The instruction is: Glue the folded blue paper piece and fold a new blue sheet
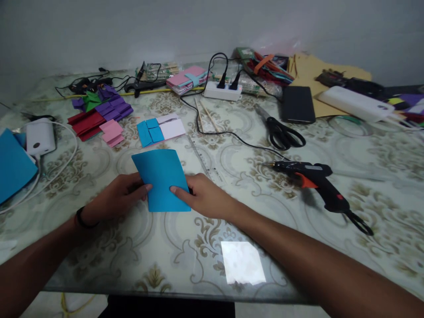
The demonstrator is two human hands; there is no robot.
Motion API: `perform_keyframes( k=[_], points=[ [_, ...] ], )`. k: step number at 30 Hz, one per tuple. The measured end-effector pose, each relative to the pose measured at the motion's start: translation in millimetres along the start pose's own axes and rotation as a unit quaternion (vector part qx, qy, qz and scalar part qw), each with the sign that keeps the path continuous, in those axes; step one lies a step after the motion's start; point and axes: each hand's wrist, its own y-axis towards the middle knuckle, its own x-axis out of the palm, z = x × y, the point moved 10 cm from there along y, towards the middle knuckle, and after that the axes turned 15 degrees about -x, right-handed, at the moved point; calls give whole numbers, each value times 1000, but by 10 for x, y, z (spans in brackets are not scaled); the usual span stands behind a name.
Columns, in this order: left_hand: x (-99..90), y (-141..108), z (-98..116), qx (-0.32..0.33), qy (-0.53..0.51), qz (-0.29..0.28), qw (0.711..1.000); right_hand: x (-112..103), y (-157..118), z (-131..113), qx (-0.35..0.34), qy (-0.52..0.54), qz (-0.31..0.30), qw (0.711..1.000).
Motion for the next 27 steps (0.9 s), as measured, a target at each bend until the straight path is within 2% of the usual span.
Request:
perform_keyframes(
  k=[17, 27],
  points=[
    [-13, -15, 66, 16, 1, 3, 1000, -19, 4, -10, -16, -12, 8, 1000],
    [-11, -13, 27, 9, -5, 3, 1000, -9, -5, 7, -15, -8, 10, 1000]
  ],
)
